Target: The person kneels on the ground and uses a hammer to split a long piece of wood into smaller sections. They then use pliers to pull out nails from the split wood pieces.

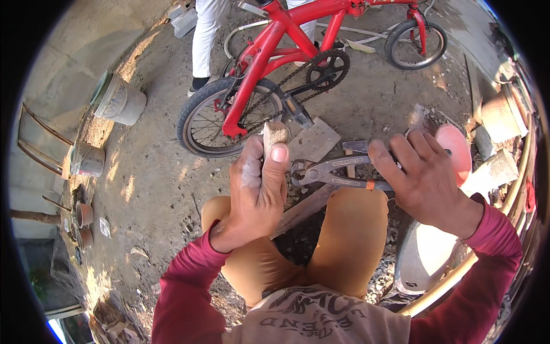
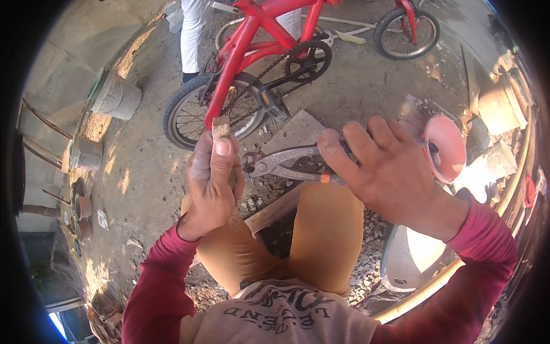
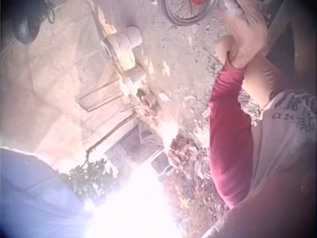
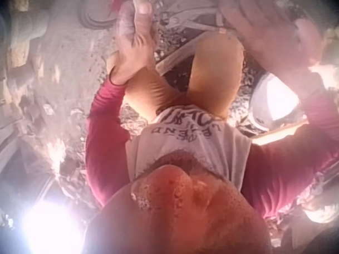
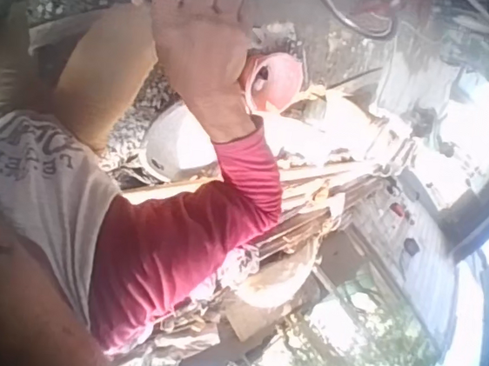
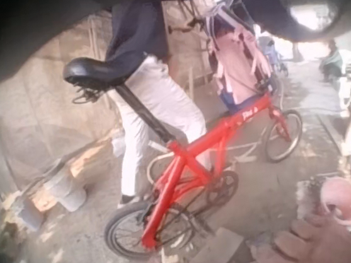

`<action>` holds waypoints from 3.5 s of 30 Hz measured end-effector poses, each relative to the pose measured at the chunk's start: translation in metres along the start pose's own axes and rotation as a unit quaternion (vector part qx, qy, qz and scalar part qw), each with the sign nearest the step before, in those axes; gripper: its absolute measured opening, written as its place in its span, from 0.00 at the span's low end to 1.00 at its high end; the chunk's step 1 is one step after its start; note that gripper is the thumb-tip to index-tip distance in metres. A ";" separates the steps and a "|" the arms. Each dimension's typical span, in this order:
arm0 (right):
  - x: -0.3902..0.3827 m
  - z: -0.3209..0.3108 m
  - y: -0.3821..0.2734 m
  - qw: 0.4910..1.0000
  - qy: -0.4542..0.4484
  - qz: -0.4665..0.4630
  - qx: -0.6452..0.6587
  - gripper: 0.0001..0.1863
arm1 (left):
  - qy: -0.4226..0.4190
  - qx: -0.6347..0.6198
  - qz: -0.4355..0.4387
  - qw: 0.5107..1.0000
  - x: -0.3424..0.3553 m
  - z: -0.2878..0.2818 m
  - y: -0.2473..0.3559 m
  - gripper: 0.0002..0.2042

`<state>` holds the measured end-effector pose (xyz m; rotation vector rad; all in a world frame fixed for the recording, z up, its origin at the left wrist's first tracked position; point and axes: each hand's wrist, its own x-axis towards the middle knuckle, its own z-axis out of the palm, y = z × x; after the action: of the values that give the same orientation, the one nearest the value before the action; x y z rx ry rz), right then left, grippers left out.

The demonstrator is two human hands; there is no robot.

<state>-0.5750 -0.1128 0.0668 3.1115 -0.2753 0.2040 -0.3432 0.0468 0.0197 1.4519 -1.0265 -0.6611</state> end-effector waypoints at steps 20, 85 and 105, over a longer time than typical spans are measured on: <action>-0.104 0.090 0.170 0.919 -0.066 0.351 0.167 0.23 | 0.268 -0.060 -0.100 0.956 0.072 -0.121 -0.055 0.22; -0.263 0.183 0.174 0.157 0.763 0.497 0.382 0.28 | -0.359 0.392 -0.355 0.769 -0.081 -0.203 -0.307 0.30; -0.106 0.388 0.017 0.766 -0.001 0.579 0.280 0.20 | -0.235 0.429 -0.284 0.824 -0.129 -0.189 -0.305 0.37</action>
<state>-0.6317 -0.1197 -0.3314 2.8291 -2.4810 0.3069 -0.1716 0.2296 -0.2677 2.5321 -1.3708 -1.1000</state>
